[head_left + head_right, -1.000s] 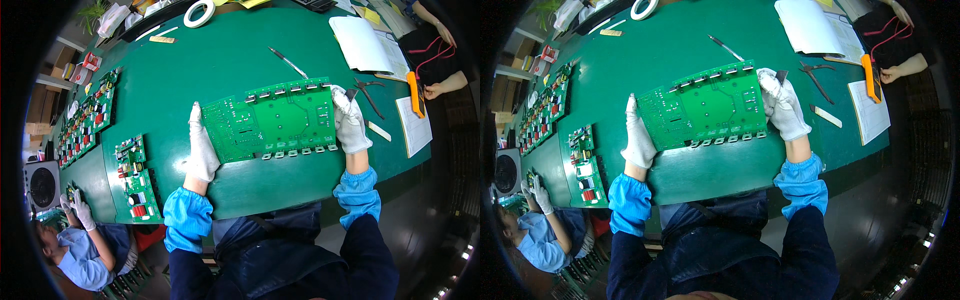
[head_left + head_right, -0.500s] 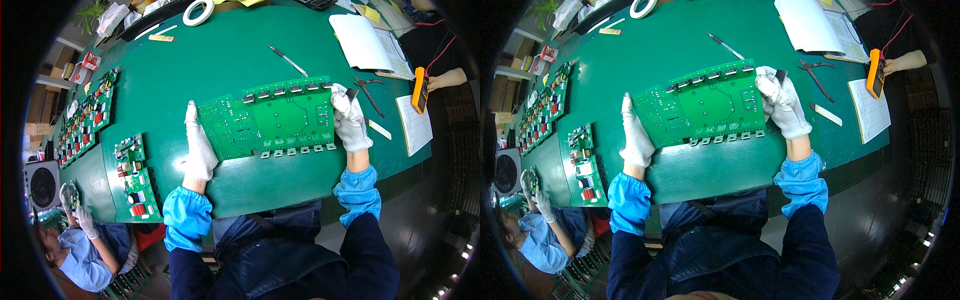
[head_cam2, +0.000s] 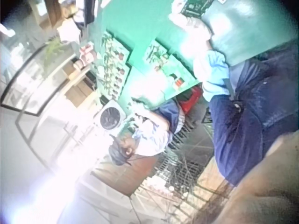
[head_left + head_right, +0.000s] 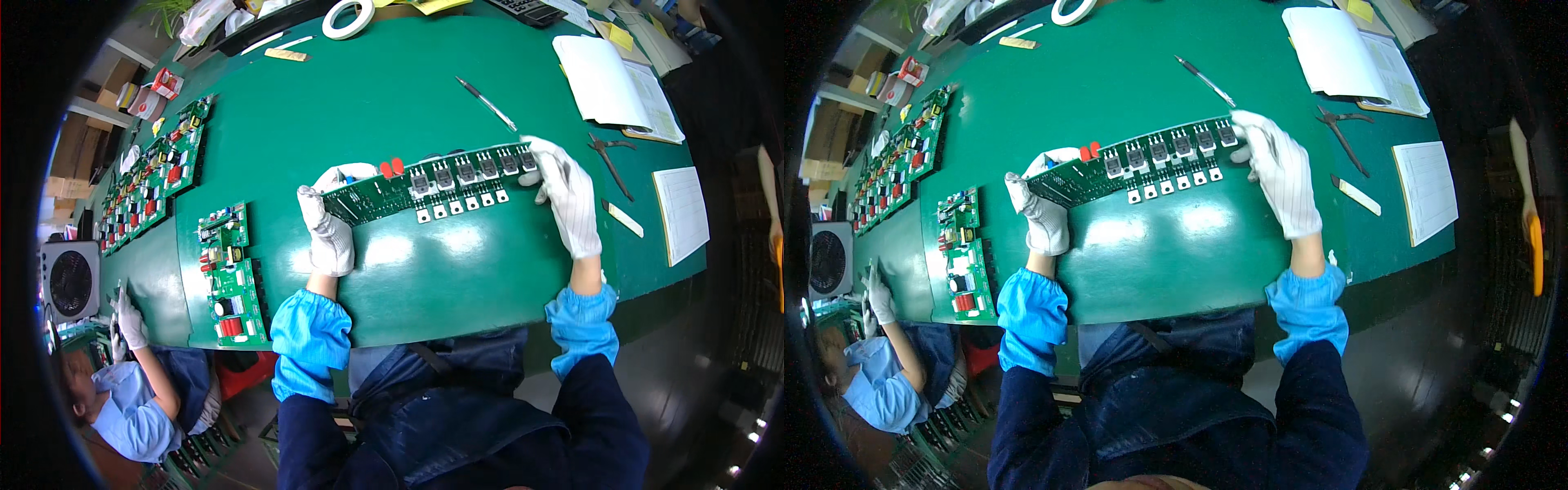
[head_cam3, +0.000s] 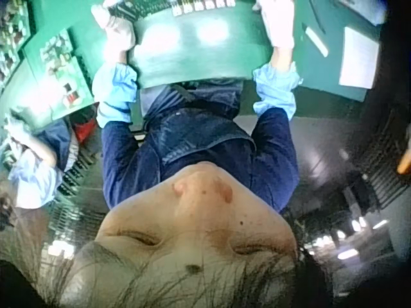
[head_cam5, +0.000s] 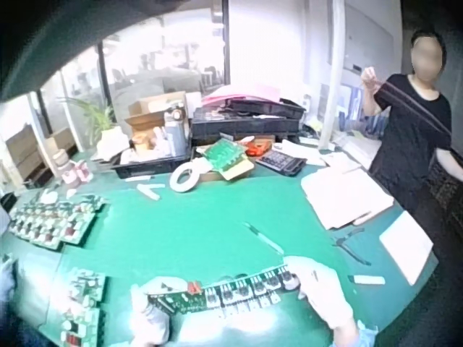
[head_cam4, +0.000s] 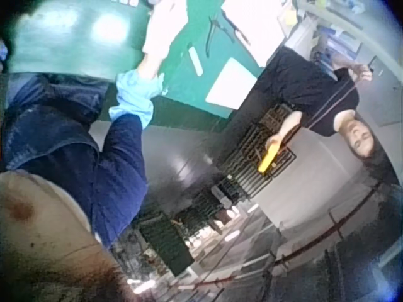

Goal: The person assembles electronic components onto a printed circuit board by hand, using pliers to secure the components.

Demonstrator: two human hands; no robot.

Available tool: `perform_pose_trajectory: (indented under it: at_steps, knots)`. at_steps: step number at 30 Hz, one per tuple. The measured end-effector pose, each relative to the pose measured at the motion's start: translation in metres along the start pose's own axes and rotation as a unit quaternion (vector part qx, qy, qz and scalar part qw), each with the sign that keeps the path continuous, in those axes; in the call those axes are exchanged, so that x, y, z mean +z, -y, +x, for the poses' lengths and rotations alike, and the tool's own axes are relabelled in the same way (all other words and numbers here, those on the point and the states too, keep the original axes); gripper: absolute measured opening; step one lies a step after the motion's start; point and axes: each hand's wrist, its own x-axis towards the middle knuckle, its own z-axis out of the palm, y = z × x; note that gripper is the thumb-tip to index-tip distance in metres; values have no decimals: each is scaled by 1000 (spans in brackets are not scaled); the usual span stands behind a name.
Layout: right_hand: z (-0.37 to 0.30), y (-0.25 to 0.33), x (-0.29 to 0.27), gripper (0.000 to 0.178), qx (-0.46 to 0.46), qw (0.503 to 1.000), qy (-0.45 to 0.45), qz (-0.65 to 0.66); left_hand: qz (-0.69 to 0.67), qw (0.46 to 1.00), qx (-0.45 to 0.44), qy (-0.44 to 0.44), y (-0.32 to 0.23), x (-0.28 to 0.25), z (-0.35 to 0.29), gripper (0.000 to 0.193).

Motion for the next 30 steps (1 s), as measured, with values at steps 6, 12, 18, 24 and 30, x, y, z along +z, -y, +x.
perform_pose_trajectory:
  at_steps: [6,12,18,24,30]
  knots:
    - [-51,-18,20,31,-321,875,36,-362,24,989,41,141,0,13,2,89]
    - [-60,-38,33,46,-297,878,69,-370,56,987,74,128,-10,20,-6,91]
    - [-70,-13,47,47,-281,895,79,-337,59,984,91,144,-8,20,-7,73]
    - [-76,-13,68,43,-280,875,113,-378,44,981,106,155,-11,19,-4,65]
    - [-81,-4,89,37,-308,866,71,-387,52,979,105,168,-10,18,-3,74]
